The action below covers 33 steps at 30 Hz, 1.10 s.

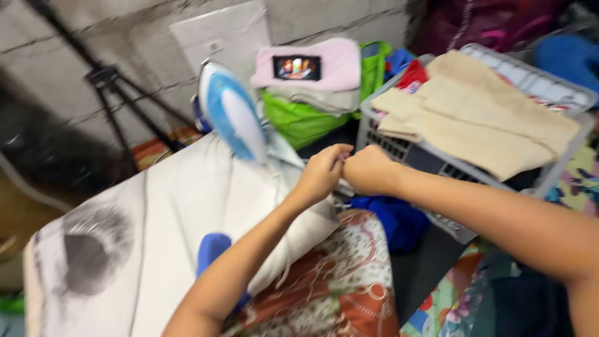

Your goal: The person folds a beige sweatshirt, a pink Hello Kitty pajama top, and a red t-shirt on an ironing board. They smooth and fold each garment by hand, then place the folded items into a nearby laundry basket.

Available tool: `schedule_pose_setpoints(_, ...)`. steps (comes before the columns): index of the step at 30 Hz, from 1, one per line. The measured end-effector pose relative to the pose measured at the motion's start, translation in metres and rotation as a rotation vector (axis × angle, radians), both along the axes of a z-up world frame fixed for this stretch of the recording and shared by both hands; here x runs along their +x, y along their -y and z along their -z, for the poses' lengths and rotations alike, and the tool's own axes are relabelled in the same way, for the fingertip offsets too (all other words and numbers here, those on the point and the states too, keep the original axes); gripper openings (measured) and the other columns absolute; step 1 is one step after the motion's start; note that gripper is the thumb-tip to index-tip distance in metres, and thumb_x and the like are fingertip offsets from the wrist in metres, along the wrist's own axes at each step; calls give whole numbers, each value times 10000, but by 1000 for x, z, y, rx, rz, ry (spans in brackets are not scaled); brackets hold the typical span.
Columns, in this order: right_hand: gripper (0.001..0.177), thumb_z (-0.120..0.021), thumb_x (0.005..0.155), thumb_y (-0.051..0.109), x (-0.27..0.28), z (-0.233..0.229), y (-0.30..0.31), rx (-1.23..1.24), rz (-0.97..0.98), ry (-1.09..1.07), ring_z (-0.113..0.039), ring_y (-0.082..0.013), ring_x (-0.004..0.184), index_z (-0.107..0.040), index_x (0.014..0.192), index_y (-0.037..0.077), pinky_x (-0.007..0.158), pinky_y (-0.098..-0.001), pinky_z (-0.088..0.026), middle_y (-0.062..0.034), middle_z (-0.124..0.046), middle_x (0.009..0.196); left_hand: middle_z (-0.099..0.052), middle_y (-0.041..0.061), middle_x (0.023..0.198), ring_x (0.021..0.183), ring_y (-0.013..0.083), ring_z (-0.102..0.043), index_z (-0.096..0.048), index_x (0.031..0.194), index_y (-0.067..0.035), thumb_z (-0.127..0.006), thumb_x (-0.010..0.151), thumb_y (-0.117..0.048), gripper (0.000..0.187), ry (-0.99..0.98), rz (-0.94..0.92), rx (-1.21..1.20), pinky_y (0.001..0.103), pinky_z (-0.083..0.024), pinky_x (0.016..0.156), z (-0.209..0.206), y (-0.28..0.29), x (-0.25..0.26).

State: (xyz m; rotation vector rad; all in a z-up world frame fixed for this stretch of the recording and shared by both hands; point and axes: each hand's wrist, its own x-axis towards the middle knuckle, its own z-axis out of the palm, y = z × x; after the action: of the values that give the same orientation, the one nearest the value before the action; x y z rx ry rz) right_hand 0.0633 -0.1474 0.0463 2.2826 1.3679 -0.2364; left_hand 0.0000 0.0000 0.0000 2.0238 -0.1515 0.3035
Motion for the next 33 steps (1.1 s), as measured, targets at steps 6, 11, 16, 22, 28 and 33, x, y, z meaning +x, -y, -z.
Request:
schedule_pose_setpoints(6, 319, -632, 857, 238, 138, 38, 102, 614, 419, 393, -671, -346, 1092, -718, 1124, 88, 840, -548, -521, -154, -708, 1162, -662, 194, 1329, 1310, 353, -592, -615, 1342, -45, -534, 952, -84, 401, 273, 10, 210, 431, -463, 1154, 28, 84, 120)
schedule_pose_setpoints(11, 666, -637, 643, 510, 195, 97, 154, 932, 495, 859, -683, -403, 921, -754, 1141, 84, 810, -792, -374, -150, -765, 1060, -516, 209, 1474, 1430, 474, -345, -502, 1433, -20, -681, 889, -270, 624, 273, 120, 578, 535, -280, 1163, 65, 115, 159)
schedule_pose_setpoints(16, 201, -571, 1040, 257, 219, 117, 165, 960, 934, 486, -717, -352, 923, -708, 1083, 117, 905, -571, -465, -150, -745, 904, -509, 188, 1514, 1489, 478, -335, -487, 1468, -35, -745, 896, -397, 724, 299, 161, 588, 517, -281, 1233, 87, 109, 162)
schedule_pose_setpoints(22, 318, -610, 1123, 325, 156, 60, 143, 1413, 912, 277, -675, -394, 744, -679, 1012, 36, 710, -501, -516, -218, -704, 829, -421, 277, 1520, 1451, 378, -397, -238, 1571, 20, -810, 800, -483, 1084, 56, 253, -32, 440, -329, 1172, 52, 107, 162)
schedule_pose_setpoints(28, 373, -711, 1063, 307, 86, -37, 135, 1999, 557, -953, -666, -273, 1000, -661, 1264, -3, 906, -432, -532, -163, -686, 1141, -521, 203, 1409, 1301, 271, -518, -364, 1507, 15, -761, 942, -346, 780, 326, 254, -576, 390, -427, 1114, 9, 142, 136)
schedule_pose_setpoints(33, 761, -803, 764, 391, 23, -63, 135, 1423, 193, 157, -580, -379, 1278, -576, 1421, 80, 1049, -529, -424, -202, -610, 1389, -555, 175, 1378, 1214, 250, -606, -389, 1483, -13, -554, 1089, -270, 499, 196, 64, -1078, 400, -511, 1041, -40, 114, 88)
